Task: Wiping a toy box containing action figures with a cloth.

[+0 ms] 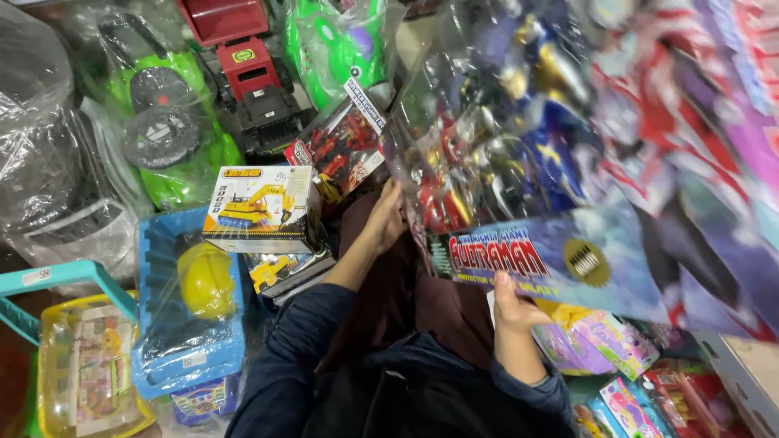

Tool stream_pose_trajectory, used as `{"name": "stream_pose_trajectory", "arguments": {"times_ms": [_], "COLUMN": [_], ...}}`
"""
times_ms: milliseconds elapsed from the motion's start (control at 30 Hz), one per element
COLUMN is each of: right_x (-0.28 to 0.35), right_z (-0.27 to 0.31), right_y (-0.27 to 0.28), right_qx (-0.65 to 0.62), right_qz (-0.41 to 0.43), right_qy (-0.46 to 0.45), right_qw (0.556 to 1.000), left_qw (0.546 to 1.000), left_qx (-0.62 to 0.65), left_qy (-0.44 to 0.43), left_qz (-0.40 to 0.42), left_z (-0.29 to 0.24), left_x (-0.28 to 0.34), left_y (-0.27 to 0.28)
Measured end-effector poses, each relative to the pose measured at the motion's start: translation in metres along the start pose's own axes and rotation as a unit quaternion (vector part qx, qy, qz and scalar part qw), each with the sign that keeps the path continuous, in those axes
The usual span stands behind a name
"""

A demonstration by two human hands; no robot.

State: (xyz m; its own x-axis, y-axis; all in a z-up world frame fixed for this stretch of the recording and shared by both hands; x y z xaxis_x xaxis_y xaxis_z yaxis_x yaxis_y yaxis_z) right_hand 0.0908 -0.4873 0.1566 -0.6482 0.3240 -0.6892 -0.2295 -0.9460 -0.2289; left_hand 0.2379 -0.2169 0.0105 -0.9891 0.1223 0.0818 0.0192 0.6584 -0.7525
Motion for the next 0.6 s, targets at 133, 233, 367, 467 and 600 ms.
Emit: {"name": "stream_pose_trajectory", "arguments": {"times_ms": [133,233,367,467,600], "right_x": [0.015,0.027,0.057,0.062,0.046], "right_z": [-0.005,-0.002,-0.023,-0.036,-0.026], "right_y": [0.015,0.028,0.089,0.121,0.127], "right_qx": [-0.169,-0.21,-0.188,-0.257,-0.248], "right_qz": [-0.056,-0.067,-0.073,-0.021,-0.053], "right_qy": [-0.062,-0.061,-0.103,-0.192,-0.344], "right_qw": [0.982,0.973,0.974,0.947,0.904], "left_qw": [0.995,0.981,0.969,0.961,0.938], "left_qx": [0.02,-0.04,-0.105,-0.148,-0.227], "left_qy": [-0.095,-0.188,-0.209,-0.168,-0.187], "left_qz": [-0.011,-0.021,-0.085,-0.161,-0.181], "left_z": [-0.029,-0.045,-0.086,-0.113,-0.129], "left_x": [0.035,0.059,0.089,0.112,0.128], "left_y": [-0.015,0.004,0.014,0.024,0.07]}}
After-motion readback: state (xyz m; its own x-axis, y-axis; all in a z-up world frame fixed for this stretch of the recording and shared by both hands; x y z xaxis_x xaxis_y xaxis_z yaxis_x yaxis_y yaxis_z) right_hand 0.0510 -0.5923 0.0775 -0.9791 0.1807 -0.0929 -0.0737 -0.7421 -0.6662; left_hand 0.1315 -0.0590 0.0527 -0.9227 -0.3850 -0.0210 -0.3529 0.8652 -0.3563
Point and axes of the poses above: each hand's wrist, its own x-axis away from the middle knuckle, its own y-axis out of the back of the hand, z = x × y, the point moved 8 cm from there along -x, towards the middle knuckle, and after that the axes turned 2 degrees about -y, right-handed, at the moved point
